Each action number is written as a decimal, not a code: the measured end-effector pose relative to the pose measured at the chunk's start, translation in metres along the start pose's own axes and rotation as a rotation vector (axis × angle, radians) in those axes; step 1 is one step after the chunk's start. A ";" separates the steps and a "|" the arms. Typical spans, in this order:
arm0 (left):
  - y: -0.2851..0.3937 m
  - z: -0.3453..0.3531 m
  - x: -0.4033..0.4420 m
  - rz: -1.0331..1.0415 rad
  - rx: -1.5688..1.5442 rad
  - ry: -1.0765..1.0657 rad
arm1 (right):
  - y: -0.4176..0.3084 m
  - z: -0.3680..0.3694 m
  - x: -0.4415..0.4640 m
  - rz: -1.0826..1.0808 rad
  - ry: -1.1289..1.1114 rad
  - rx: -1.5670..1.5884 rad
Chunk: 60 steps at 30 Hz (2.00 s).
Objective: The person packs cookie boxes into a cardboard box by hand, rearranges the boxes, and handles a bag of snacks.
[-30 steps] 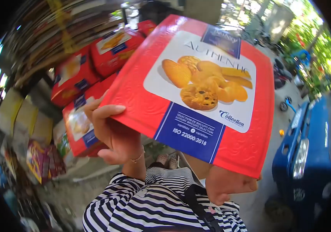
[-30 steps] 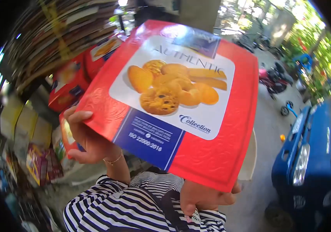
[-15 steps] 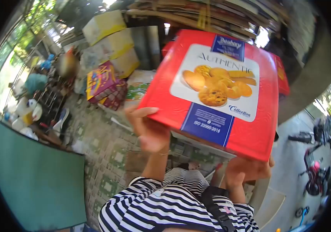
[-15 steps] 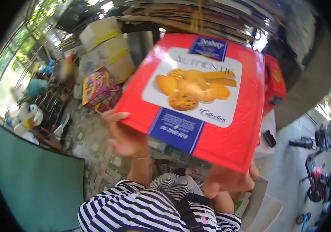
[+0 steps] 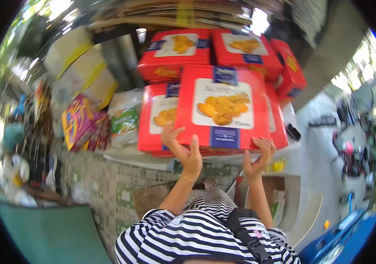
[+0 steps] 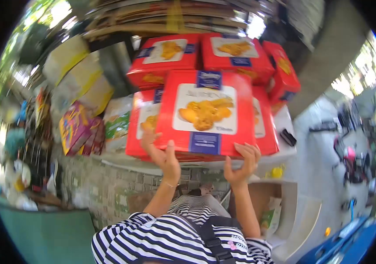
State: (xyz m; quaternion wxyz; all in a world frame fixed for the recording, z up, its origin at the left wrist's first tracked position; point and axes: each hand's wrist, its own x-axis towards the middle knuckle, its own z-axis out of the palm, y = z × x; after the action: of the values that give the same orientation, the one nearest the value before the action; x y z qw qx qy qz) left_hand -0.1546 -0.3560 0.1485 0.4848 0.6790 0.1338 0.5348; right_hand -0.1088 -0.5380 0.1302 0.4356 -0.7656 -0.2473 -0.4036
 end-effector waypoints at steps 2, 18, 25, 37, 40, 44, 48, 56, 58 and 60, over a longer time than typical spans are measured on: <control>0.014 0.003 0.010 0.177 -0.031 -0.096 | 0.006 0.004 0.002 0.004 0.010 -0.006; 0.065 0.138 -0.170 0.578 -0.954 -1.454 | 0.073 -0.125 -0.150 0.641 0.159 -0.555; 0.039 0.184 -0.370 0.583 -0.688 -1.972 | 0.080 -0.260 -0.326 1.341 0.095 -0.803; -0.060 0.174 -0.589 0.144 0.113 -2.339 | 0.124 -0.340 -0.471 1.584 -0.054 -0.504; -0.070 0.168 -0.607 -0.004 0.233 -2.247 | 0.149 -0.332 -0.482 1.641 0.068 -0.604; -0.036 0.178 -0.628 -0.087 0.462 -2.133 | 0.178 -0.321 -0.494 1.758 0.290 -0.505; -0.053 0.167 -0.648 0.117 0.506 -1.923 | 0.167 -0.319 -0.480 1.762 0.218 -0.499; -0.062 0.162 -0.615 0.313 0.353 -1.984 | 0.143 -0.308 -0.477 1.433 -0.204 -0.678; -0.061 0.157 -0.599 0.340 0.487 -2.045 | 0.134 -0.295 -0.478 1.236 -0.346 -0.748; -0.065 0.150 -0.581 0.337 0.504 -2.103 | 0.117 -0.293 -0.474 1.125 -0.433 -0.818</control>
State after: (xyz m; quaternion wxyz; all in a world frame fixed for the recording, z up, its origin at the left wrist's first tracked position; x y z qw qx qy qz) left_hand -0.2325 -0.8083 -0.2438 0.1247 0.8855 -0.3361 -0.2955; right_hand -0.4029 -0.8630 -0.2330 0.1975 -0.9411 0.2737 -0.0183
